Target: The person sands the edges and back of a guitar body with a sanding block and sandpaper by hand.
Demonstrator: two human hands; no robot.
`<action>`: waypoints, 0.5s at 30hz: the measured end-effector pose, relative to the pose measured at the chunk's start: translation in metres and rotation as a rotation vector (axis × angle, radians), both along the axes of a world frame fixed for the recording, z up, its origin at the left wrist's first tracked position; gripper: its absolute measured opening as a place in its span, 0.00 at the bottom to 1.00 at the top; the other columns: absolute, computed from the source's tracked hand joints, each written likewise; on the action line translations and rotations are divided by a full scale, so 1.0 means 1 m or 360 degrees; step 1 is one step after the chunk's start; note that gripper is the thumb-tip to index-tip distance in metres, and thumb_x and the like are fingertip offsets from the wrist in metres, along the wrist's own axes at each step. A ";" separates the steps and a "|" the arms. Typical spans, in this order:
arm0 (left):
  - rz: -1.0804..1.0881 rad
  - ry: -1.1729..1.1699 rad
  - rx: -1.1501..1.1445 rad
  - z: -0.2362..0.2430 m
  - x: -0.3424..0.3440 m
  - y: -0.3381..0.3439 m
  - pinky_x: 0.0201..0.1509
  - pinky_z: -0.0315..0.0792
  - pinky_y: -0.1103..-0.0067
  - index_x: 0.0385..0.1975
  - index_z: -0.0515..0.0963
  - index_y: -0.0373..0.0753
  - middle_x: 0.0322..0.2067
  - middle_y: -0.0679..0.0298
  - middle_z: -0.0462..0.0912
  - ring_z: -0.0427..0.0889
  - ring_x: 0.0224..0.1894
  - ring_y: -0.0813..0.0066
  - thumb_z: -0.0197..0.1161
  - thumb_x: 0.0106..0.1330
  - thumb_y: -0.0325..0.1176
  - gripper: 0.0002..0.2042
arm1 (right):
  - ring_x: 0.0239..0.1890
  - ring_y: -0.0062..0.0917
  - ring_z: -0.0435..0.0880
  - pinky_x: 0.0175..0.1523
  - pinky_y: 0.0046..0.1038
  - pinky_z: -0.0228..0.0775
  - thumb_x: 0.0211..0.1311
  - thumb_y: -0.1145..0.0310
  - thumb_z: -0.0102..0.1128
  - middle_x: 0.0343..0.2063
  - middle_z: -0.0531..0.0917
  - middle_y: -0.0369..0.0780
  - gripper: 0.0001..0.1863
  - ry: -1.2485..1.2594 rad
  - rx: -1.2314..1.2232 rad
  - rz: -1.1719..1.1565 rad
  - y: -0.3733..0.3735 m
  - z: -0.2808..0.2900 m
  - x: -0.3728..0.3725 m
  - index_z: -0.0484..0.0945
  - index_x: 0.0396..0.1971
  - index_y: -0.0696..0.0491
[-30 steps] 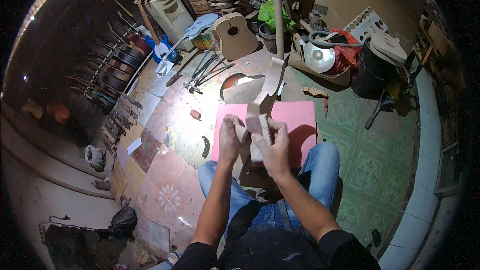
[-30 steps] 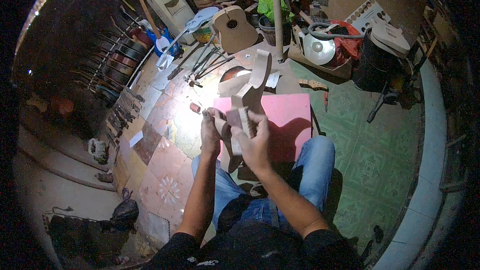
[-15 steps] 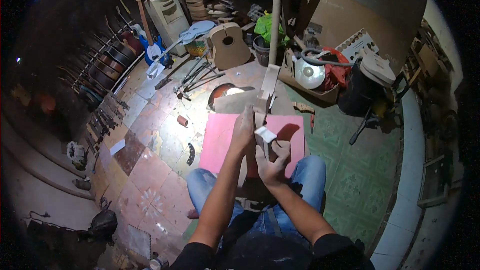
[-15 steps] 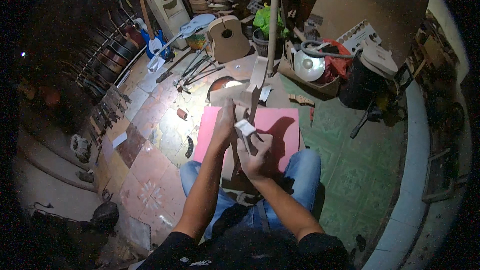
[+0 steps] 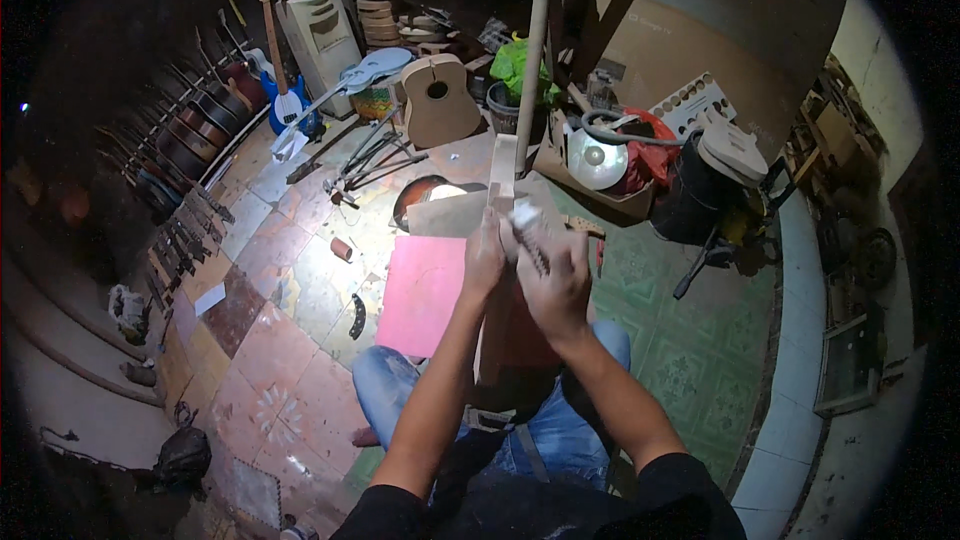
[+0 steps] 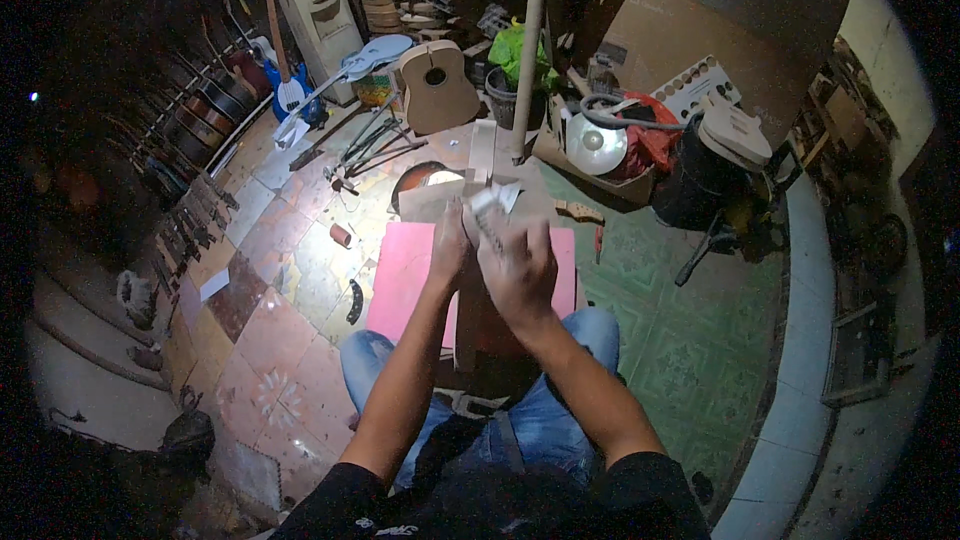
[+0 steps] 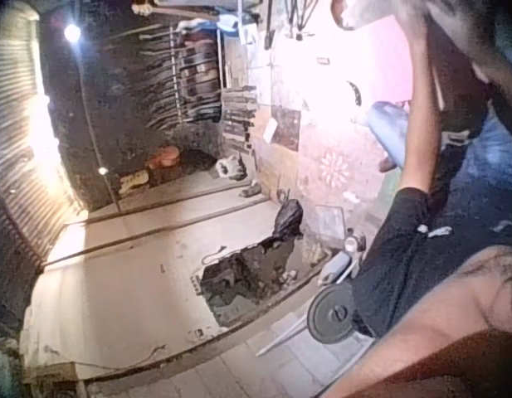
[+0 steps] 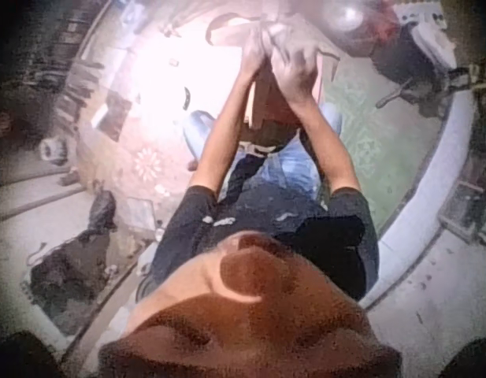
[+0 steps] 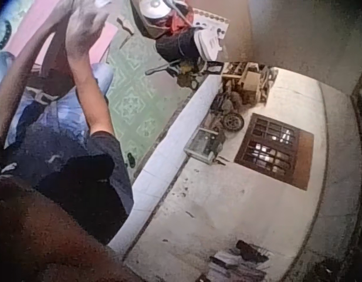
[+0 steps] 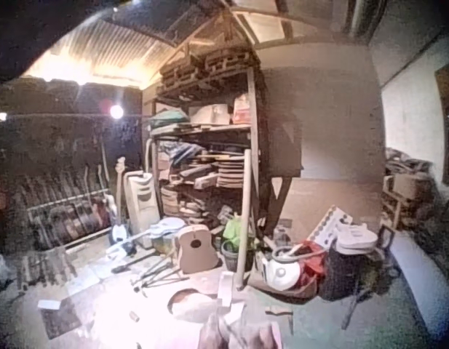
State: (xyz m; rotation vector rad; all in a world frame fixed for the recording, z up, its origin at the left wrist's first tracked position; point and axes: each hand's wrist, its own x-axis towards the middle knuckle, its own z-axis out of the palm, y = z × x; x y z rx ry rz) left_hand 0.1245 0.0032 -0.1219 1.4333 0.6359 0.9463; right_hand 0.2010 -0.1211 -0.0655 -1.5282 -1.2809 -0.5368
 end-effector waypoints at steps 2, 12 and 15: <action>-0.0070 -0.0130 -0.0070 -0.005 0.015 -0.003 0.39 0.73 0.72 0.39 0.84 0.31 0.28 0.63 0.83 0.77 0.30 0.71 0.36 0.83 0.57 0.35 | 0.34 0.47 0.80 0.34 0.45 0.74 0.52 0.76 0.73 0.35 0.75 0.47 0.25 -0.0154 -0.0002 0.0140 -0.022 -0.020 -0.002 0.77 0.52 0.48; 0.0021 -0.0144 -0.0181 -0.016 0.045 -0.008 0.35 0.67 0.61 0.31 0.79 0.30 0.25 0.46 0.79 0.76 0.27 0.54 0.43 0.82 0.49 0.28 | 0.41 0.53 0.81 0.42 0.50 0.74 0.53 0.75 0.72 0.39 0.76 0.51 0.23 -0.0210 -0.0085 -0.0055 -0.018 -0.016 0.018 0.75 0.50 0.51; 0.0255 0.0109 0.0154 0.010 0.042 -0.032 0.33 0.66 0.60 0.29 0.77 0.31 0.23 0.44 0.78 0.75 0.25 0.48 0.44 0.82 0.47 0.26 | 0.41 0.55 0.80 0.46 0.55 0.72 0.55 0.75 0.72 0.39 0.76 0.53 0.22 0.0112 -0.0260 -0.0207 -0.001 0.027 0.025 0.74 0.49 0.55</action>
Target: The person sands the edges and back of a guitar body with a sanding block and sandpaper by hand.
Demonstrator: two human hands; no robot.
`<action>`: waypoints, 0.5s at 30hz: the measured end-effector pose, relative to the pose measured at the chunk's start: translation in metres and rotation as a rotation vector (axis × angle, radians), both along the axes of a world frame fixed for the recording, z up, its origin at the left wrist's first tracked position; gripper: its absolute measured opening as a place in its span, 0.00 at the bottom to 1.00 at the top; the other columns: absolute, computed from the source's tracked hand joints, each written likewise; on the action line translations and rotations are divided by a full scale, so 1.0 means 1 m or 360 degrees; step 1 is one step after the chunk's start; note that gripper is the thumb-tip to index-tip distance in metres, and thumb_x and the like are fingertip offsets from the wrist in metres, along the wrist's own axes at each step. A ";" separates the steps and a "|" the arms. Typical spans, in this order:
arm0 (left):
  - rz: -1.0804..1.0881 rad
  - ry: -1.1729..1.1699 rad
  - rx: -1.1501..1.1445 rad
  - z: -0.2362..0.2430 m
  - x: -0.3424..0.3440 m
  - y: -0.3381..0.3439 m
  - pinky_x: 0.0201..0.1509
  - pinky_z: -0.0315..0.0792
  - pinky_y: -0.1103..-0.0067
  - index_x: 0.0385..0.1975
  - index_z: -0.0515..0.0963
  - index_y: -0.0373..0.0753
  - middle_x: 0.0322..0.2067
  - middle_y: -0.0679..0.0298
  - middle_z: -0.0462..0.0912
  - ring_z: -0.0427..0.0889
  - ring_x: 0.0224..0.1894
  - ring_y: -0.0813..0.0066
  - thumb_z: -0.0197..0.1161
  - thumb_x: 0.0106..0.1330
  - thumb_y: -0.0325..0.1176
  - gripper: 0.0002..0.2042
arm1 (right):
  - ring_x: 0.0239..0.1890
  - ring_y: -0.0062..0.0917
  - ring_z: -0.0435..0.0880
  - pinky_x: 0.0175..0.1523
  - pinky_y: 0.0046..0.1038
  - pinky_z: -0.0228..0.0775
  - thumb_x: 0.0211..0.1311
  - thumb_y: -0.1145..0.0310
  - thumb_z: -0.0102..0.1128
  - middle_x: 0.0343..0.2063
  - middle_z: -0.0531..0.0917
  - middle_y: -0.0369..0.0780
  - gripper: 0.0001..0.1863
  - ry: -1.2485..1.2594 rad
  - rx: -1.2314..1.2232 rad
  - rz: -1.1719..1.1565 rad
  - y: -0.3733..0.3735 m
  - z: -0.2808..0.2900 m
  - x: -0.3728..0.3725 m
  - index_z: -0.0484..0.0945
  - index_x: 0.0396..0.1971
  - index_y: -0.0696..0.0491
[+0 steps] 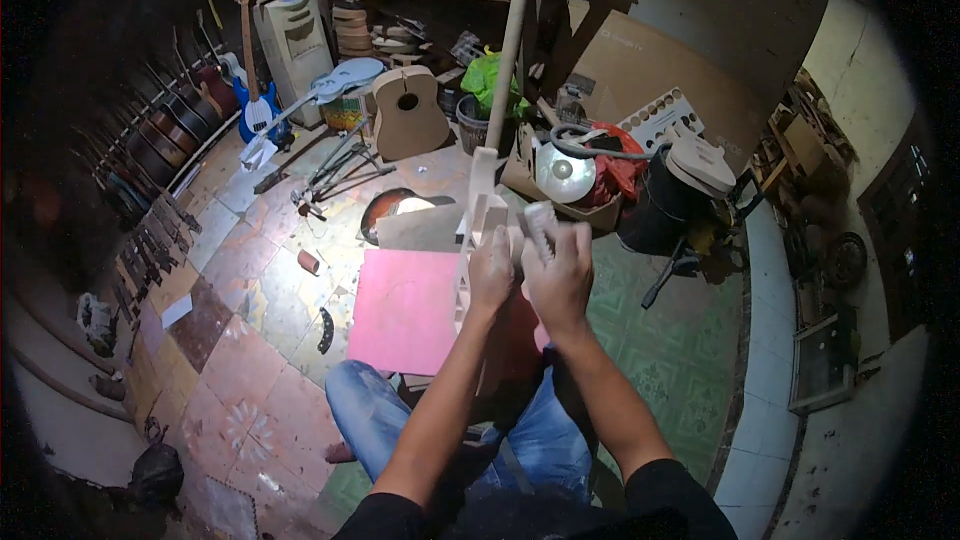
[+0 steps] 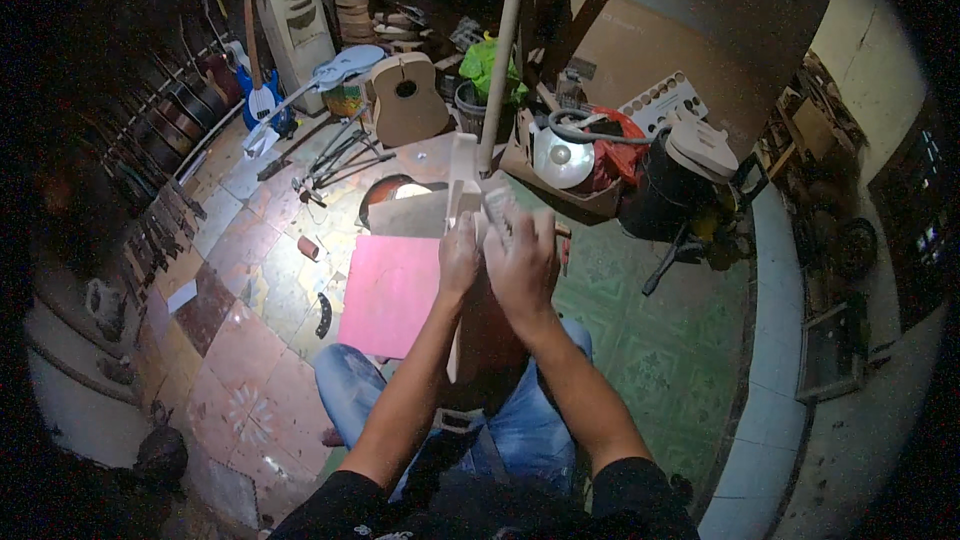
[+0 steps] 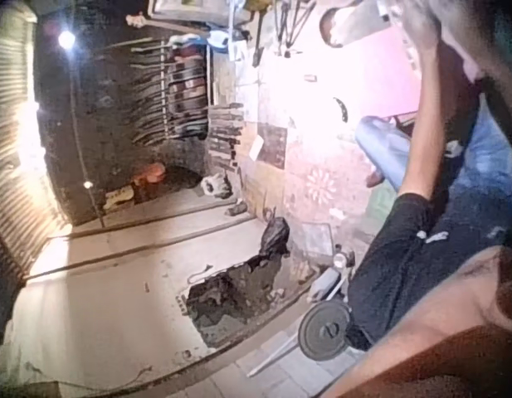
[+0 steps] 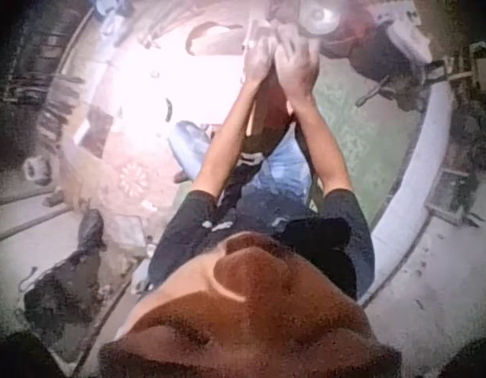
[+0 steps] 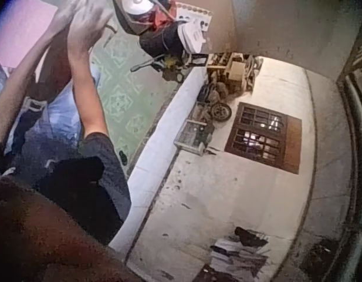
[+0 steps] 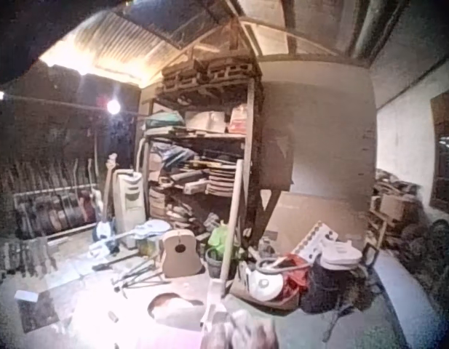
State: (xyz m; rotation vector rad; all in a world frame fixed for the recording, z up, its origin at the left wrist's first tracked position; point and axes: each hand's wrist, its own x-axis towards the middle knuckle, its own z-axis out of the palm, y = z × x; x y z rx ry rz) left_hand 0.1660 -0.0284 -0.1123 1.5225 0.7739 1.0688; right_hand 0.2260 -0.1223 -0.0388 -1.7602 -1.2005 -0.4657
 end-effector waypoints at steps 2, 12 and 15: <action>0.0255 -0.0071 0.0164 0.004 0.013 -0.009 0.33 0.67 0.60 0.27 0.76 0.32 0.21 0.46 0.77 0.76 0.24 0.49 0.44 0.81 0.45 0.25 | 0.41 0.54 0.79 0.46 0.54 0.72 0.55 0.75 0.71 0.40 0.76 0.53 0.21 -0.0042 0.0032 0.0004 -0.006 -0.014 0.002 0.74 0.49 0.55; 0.0326 -0.0209 0.0280 0.009 0.008 -0.021 0.30 0.65 0.58 0.28 0.75 0.31 0.21 0.45 0.74 0.74 0.22 0.49 0.45 0.81 0.40 0.22 | 0.43 0.50 0.81 0.50 0.49 0.73 0.57 0.70 0.68 0.42 0.77 0.50 0.19 -0.0064 -0.0018 0.0024 -0.012 -0.012 -0.004 0.76 0.49 0.54; 0.0415 -0.0292 0.0374 0.003 0.015 -0.027 0.30 0.66 0.57 0.27 0.76 0.30 0.21 0.42 0.76 0.76 0.22 0.44 0.47 0.80 0.39 0.22 | 0.44 0.51 0.82 0.49 0.51 0.74 0.57 0.71 0.67 0.44 0.77 0.51 0.18 -0.0016 -0.0058 0.0061 -0.019 0.001 -0.003 0.76 0.48 0.54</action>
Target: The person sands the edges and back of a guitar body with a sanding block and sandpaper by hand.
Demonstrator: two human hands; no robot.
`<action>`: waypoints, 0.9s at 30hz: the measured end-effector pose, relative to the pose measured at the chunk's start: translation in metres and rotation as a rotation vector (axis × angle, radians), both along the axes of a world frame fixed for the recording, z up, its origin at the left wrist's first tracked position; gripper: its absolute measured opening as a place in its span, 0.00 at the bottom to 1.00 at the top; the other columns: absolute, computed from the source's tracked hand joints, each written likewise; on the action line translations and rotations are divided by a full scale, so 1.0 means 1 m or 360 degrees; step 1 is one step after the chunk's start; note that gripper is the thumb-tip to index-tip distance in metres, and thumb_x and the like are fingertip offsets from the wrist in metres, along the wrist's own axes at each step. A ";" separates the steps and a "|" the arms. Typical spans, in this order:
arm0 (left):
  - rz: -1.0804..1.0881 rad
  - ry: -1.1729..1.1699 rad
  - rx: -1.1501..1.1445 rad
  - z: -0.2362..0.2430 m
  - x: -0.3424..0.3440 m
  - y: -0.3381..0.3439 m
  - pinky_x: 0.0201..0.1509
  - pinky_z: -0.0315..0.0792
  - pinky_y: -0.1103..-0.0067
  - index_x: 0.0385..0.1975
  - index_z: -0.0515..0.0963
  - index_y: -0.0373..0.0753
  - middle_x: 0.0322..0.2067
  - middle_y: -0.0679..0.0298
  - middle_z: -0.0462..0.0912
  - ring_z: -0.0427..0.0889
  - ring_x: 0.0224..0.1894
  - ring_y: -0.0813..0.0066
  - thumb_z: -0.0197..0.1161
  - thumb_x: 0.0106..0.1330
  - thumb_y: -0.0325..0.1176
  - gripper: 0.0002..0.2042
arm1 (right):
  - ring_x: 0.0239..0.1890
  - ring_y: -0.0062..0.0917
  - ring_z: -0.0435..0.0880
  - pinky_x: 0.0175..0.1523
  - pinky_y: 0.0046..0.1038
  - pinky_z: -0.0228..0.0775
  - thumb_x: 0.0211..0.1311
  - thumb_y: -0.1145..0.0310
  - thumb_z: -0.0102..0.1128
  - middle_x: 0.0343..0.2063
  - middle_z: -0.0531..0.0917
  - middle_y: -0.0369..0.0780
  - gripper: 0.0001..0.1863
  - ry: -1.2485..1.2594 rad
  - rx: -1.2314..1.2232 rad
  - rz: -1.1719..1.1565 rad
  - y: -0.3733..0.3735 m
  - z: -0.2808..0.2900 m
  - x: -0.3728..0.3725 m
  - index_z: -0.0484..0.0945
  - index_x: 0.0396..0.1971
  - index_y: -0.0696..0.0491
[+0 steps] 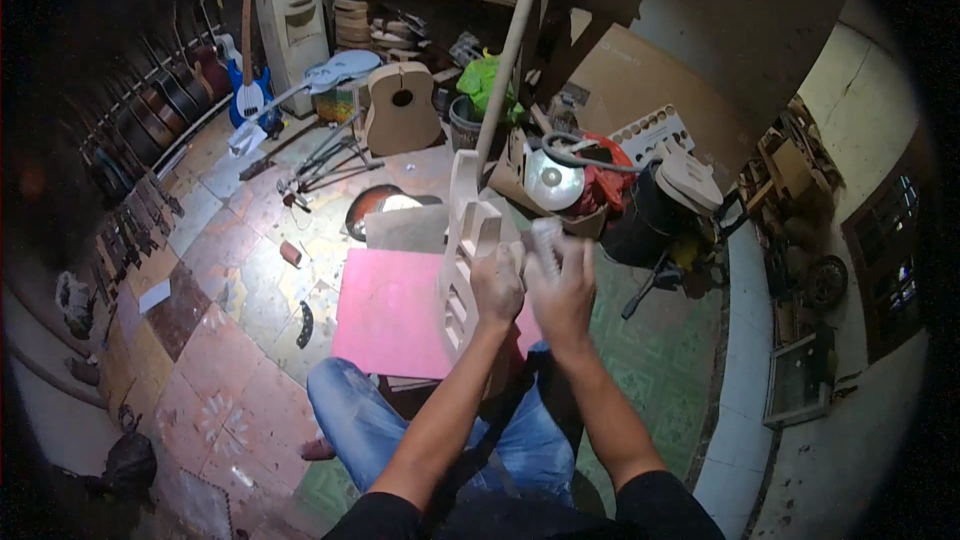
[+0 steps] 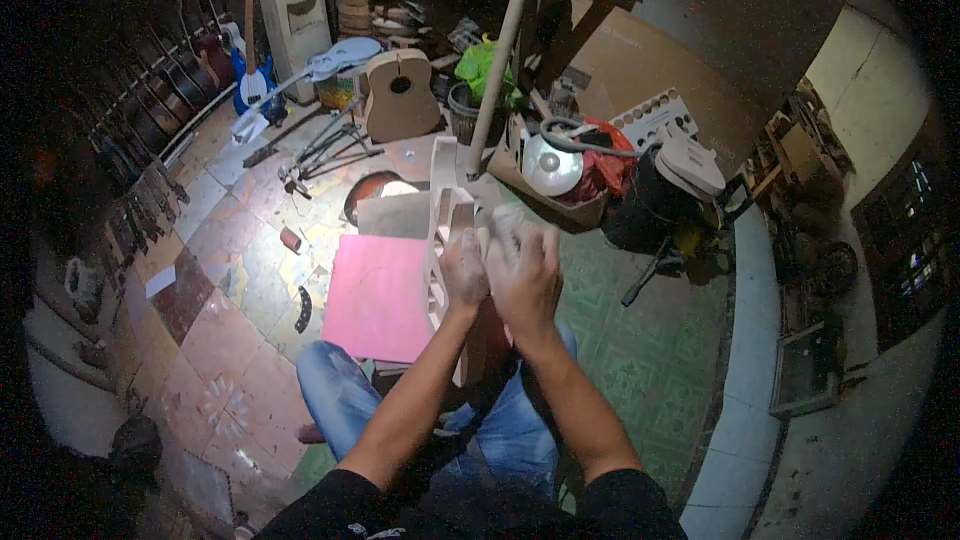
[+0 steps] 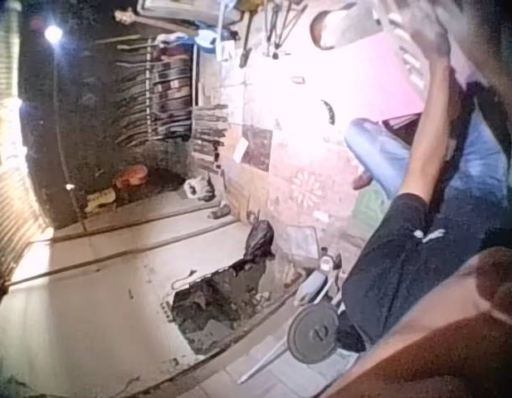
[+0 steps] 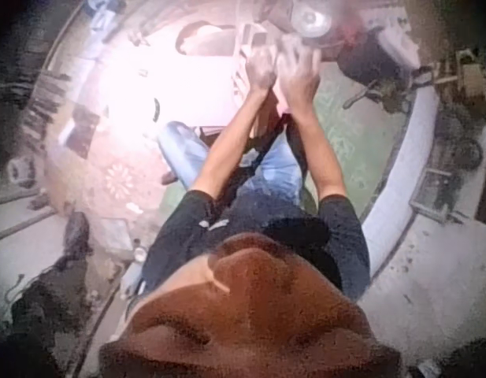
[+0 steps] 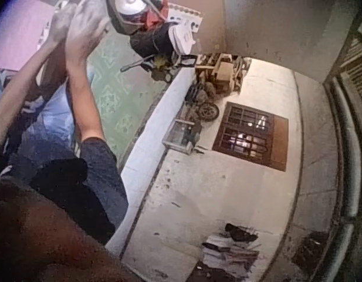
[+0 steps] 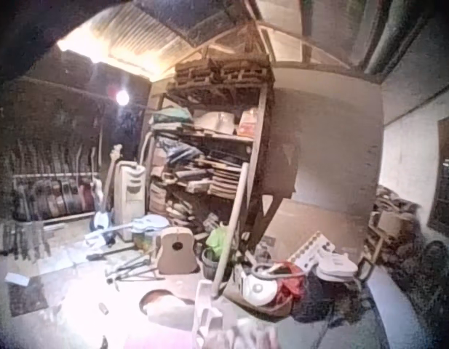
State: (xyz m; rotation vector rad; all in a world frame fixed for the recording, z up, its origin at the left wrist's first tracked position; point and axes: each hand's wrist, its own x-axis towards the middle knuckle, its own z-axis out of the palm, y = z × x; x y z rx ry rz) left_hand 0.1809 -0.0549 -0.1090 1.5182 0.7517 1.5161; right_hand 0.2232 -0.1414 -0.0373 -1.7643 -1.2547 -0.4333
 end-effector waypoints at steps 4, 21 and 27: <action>0.0063 0.0198 -0.0113 0.006 0.001 -0.008 0.42 0.71 0.55 0.27 0.81 0.33 0.26 0.45 0.83 0.80 0.31 0.41 0.45 0.79 0.38 0.22 | 0.45 0.54 0.82 0.48 0.52 0.76 0.57 0.69 0.67 0.45 0.77 0.52 0.20 0.0151 -0.0224 -0.0064 0.001 0.027 0.001 0.76 0.50 0.53; 0.0045 0.0150 0.0062 -0.020 0.001 -0.034 0.43 0.71 0.58 0.23 0.78 0.34 0.23 0.49 0.80 0.80 0.31 0.45 0.51 0.75 0.32 0.17 | 0.42 0.57 0.84 0.47 0.54 0.77 0.56 0.61 0.65 0.38 0.84 0.54 0.22 -0.0202 -0.1237 0.0057 -0.009 0.100 0.013 0.76 0.51 0.48; 0.0059 0.0133 0.0155 -0.025 0.002 -0.047 0.44 0.70 0.59 0.22 0.78 0.35 0.23 0.51 0.80 0.79 0.29 0.48 0.50 0.74 0.32 0.17 | 0.44 0.55 0.86 0.48 0.53 0.77 0.56 0.61 0.65 0.38 0.85 0.54 0.19 -0.0315 -0.1509 0.0043 -0.012 0.118 0.013 0.77 0.46 0.51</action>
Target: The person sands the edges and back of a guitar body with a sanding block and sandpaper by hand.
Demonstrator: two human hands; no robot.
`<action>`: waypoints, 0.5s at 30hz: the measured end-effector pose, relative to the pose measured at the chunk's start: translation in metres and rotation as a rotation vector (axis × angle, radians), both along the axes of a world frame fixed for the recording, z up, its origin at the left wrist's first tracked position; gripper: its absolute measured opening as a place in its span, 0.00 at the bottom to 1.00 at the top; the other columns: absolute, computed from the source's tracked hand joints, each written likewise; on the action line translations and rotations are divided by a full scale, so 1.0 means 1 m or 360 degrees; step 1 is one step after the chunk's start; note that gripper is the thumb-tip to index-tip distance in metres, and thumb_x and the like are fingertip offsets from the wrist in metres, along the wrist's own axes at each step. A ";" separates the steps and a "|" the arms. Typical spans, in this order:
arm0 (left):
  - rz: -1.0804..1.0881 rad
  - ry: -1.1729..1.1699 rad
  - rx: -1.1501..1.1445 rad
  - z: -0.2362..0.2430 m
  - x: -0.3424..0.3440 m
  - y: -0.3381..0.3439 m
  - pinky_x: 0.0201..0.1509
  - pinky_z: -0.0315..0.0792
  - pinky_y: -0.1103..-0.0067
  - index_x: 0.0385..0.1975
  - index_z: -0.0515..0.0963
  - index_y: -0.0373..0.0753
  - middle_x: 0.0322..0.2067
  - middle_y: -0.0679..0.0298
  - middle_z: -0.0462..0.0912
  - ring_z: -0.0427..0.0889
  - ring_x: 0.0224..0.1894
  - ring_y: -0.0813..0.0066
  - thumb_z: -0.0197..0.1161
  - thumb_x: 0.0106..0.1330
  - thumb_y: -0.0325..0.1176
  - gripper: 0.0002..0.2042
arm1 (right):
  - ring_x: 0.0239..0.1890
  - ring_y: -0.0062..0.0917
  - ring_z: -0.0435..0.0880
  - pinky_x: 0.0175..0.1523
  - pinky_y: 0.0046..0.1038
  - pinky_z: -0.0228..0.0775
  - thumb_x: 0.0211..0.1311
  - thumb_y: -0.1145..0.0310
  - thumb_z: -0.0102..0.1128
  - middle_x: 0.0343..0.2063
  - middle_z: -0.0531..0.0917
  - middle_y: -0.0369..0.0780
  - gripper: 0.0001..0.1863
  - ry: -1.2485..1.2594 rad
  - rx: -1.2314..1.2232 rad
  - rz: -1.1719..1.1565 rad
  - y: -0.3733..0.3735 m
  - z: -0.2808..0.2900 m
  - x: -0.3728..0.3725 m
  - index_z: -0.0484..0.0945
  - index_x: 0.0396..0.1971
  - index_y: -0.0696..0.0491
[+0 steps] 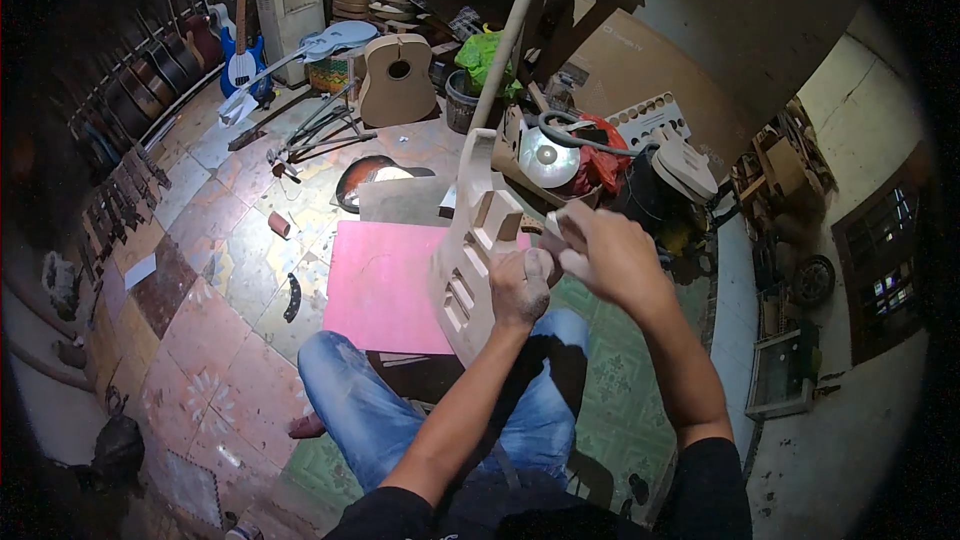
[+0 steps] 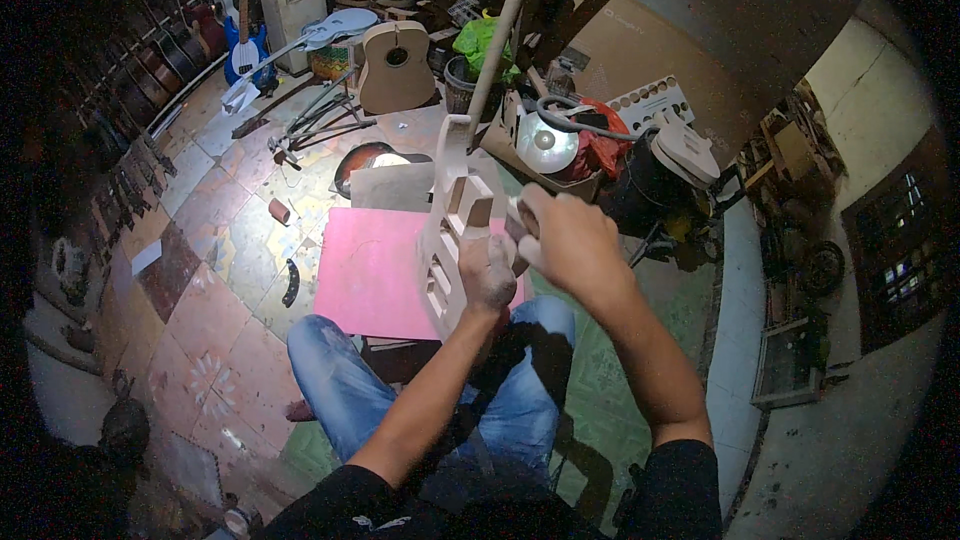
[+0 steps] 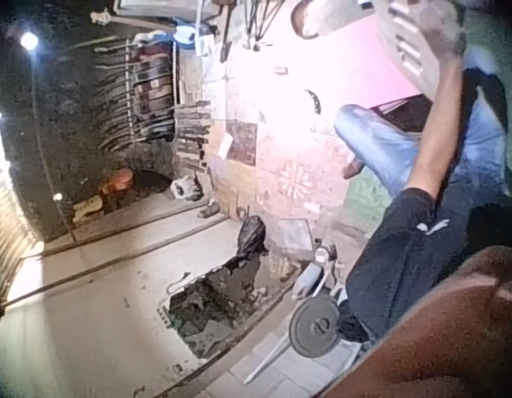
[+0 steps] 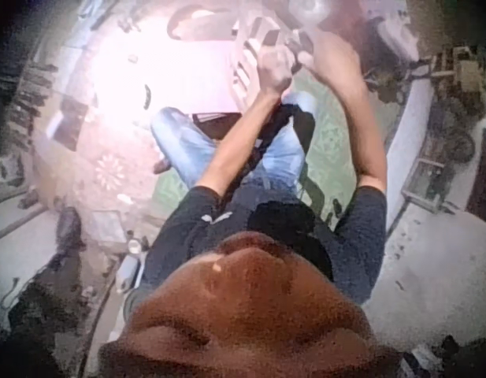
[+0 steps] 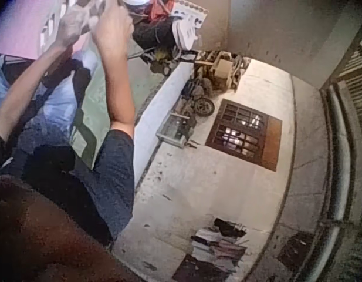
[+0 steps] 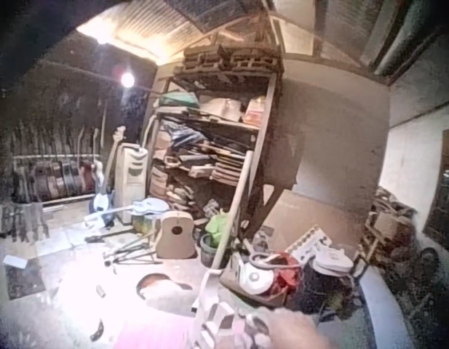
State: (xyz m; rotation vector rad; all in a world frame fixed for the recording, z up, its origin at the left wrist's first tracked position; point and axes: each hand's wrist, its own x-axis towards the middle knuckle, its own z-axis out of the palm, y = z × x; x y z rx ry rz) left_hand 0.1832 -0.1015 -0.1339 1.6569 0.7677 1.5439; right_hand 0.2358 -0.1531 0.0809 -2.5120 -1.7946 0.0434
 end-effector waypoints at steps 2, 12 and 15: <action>-0.0007 0.0019 -0.0040 0.006 0.000 -0.006 0.44 0.69 0.59 0.22 0.78 0.36 0.23 0.51 0.80 0.79 0.29 0.49 0.50 0.74 0.32 0.17 | 0.43 0.54 0.86 0.48 0.53 0.77 0.56 0.61 0.66 0.37 0.86 0.54 0.19 0.0019 0.0062 -0.0011 0.001 -0.008 0.009 0.77 0.46 0.51; -0.0024 0.0022 -0.0025 0.013 0.003 -0.010 0.43 0.69 0.59 0.22 0.78 0.35 0.23 0.50 0.80 0.79 0.29 0.47 0.49 0.74 0.31 0.16 | 0.41 0.55 0.86 0.47 0.54 0.78 0.57 0.56 0.68 0.35 0.85 0.52 0.21 0.0109 0.0001 -0.0016 0.018 -0.016 0.043 0.77 0.46 0.50; -0.0008 0.0029 -0.0044 0.005 -0.006 0.005 0.43 0.69 0.58 0.22 0.78 0.35 0.23 0.48 0.79 0.79 0.29 0.46 0.50 0.73 0.30 0.16 | 0.41 0.55 0.86 0.47 0.53 0.77 0.55 0.56 0.68 0.37 0.85 0.51 0.22 0.0018 0.0041 0.0067 0.005 -0.008 0.005 0.77 0.47 0.50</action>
